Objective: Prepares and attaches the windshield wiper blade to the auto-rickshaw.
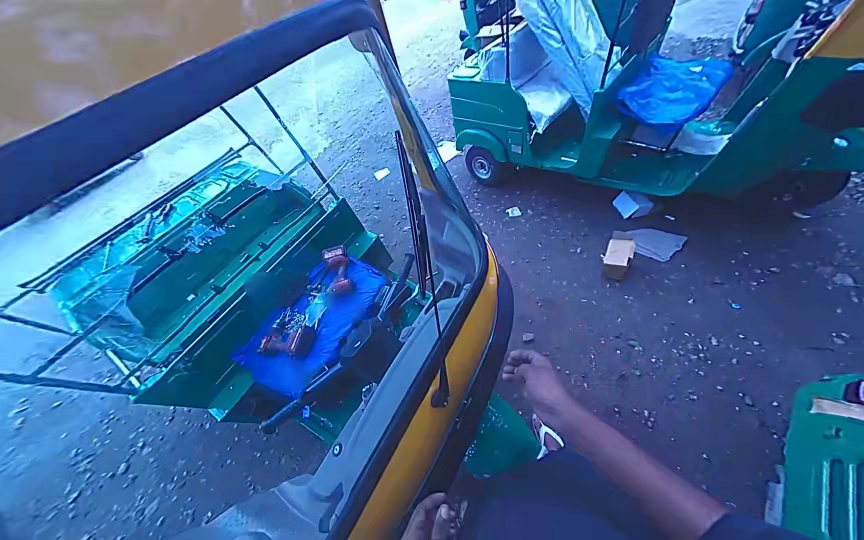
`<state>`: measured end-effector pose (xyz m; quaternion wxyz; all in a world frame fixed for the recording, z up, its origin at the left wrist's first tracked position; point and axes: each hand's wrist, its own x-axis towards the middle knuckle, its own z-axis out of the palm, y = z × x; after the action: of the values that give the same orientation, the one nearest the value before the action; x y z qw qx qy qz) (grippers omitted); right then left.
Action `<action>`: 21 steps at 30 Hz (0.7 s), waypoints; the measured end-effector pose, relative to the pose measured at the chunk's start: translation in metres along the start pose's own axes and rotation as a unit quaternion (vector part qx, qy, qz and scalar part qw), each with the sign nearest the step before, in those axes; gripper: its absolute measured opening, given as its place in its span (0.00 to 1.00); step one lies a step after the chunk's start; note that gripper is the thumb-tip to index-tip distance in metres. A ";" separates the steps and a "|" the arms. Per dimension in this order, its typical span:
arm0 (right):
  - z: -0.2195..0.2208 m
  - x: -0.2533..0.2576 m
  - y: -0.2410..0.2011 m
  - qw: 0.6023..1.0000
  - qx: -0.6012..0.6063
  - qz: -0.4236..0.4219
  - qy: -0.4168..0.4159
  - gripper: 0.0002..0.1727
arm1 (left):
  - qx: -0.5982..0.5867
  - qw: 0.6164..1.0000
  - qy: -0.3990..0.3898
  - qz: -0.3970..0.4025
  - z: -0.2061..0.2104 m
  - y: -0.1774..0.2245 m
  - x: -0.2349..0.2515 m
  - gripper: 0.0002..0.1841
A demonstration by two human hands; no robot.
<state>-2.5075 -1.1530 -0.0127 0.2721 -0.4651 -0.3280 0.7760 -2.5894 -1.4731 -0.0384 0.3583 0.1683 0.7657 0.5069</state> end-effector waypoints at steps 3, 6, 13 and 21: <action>-0.030 -0.026 0.051 0.997 0.016 0.048 -0.059 0.13 | 0.021 0.999 0.004 -0.029 -0.016 -0.022 -0.013 0.14; -0.029 -0.035 0.070 0.991 -0.001 0.037 -0.125 0.11 | 0.049 0.998 0.000 -0.034 -0.033 -0.055 -0.014 0.14; 0.015 -0.029 0.110 0.993 -0.066 0.046 -0.092 0.09 | 0.091 0.983 0.001 -0.162 -0.086 -0.161 -0.046 0.14; 0.036 -0.047 0.114 0.992 -0.057 -0.011 -0.113 0.12 | 0.071 0.919 0.013 -0.387 -0.131 -0.270 -0.120 0.18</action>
<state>-2.5333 -1.2688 -0.0612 0.2144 -0.3857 -0.4054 0.8005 -2.5730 -1.7498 -0.2048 0.5040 -0.1228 0.8096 0.2746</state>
